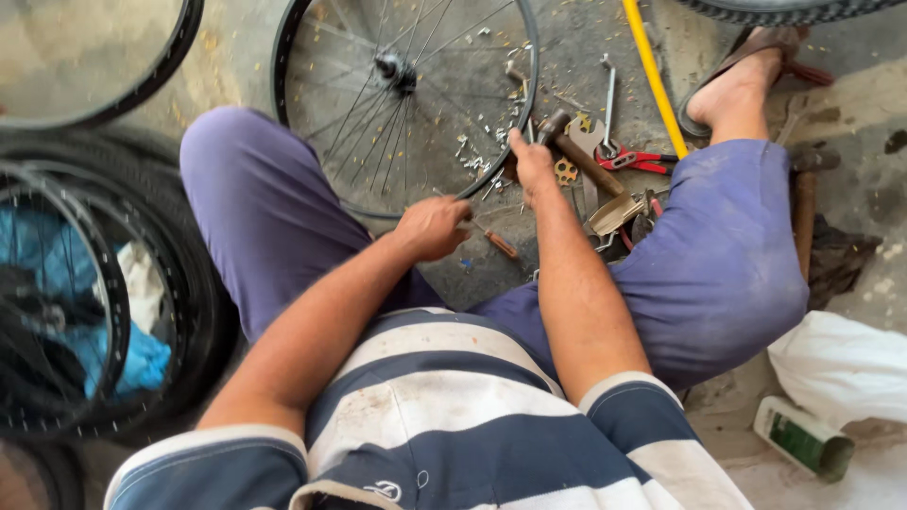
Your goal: The person sits on the floor lacing a bicycle wheel, threading spokes through the hub and seating them into the rim, picking spoke nipples from the ground and tightening them by hand while turning the wheel to reach new positions.
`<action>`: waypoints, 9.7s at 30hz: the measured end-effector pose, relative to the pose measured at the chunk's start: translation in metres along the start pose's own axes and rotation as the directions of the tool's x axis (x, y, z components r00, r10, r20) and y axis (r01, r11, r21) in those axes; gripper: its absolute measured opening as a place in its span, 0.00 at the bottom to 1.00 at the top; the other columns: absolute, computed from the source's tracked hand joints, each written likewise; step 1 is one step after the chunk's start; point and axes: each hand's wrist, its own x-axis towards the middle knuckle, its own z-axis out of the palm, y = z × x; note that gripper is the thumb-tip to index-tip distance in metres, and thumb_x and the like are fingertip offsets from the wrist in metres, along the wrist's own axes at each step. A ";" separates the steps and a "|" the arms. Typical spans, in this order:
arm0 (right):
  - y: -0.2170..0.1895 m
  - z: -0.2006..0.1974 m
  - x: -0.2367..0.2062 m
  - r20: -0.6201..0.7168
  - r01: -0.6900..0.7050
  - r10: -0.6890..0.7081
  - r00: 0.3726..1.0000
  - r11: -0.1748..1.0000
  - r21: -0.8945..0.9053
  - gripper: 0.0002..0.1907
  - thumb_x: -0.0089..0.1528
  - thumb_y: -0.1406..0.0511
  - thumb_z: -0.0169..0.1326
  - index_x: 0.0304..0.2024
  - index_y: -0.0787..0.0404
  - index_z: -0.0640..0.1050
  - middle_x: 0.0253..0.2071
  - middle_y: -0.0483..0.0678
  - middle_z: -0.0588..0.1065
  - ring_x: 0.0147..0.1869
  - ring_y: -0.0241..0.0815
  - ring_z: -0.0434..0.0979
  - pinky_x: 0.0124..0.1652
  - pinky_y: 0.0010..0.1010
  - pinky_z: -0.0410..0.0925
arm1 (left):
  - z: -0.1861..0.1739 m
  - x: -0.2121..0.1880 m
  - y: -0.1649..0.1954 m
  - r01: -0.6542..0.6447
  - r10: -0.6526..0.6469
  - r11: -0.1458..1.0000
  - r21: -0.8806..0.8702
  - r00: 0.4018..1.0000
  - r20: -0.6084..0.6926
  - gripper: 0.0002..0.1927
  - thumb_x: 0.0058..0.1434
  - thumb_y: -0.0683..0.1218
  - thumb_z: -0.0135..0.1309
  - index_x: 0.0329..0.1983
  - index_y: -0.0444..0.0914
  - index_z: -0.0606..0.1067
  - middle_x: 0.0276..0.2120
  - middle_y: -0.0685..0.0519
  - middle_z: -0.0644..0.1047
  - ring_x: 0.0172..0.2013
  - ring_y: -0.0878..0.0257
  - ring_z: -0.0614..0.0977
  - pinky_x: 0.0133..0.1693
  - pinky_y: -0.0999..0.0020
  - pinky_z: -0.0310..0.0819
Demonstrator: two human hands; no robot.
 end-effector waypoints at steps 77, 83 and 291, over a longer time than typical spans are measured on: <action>-0.091 -0.026 -0.263 0.455 0.585 -0.737 0.499 -0.101 -0.805 0.15 0.60 0.70 0.60 0.50 0.57 0.83 0.40 0.49 0.75 0.40 0.48 0.78 0.38 0.38 0.74 | -0.037 0.047 0.016 0.201 -0.296 0.936 -0.289 0.893 -0.339 0.14 0.58 0.53 0.63 0.39 0.39 0.79 0.28 0.43 0.81 0.33 0.44 0.83 0.38 0.49 0.72; -0.085 -0.026 -0.265 0.526 0.532 -0.693 0.492 -0.239 -0.812 0.13 0.64 0.69 0.57 0.51 0.58 0.82 0.39 0.48 0.75 0.38 0.44 0.77 0.36 0.36 0.73 | -0.032 0.049 0.013 0.180 -0.274 0.947 -0.268 0.887 -0.371 0.16 0.56 0.54 0.65 0.38 0.39 0.79 0.27 0.43 0.81 0.33 0.43 0.82 0.38 0.48 0.72; 0.016 0.055 -0.024 0.019 -0.300 0.311 0.950 0.930 -0.214 0.22 0.63 0.48 0.57 0.44 0.58 0.76 0.37 0.46 0.79 0.39 0.42 0.83 0.34 0.32 0.74 | -0.019 0.094 -0.137 0.502 -0.619 0.785 -0.363 0.602 -0.505 0.25 0.52 0.51 0.67 0.47 0.35 0.72 0.48 0.43 0.69 0.52 0.44 0.70 0.50 0.49 0.66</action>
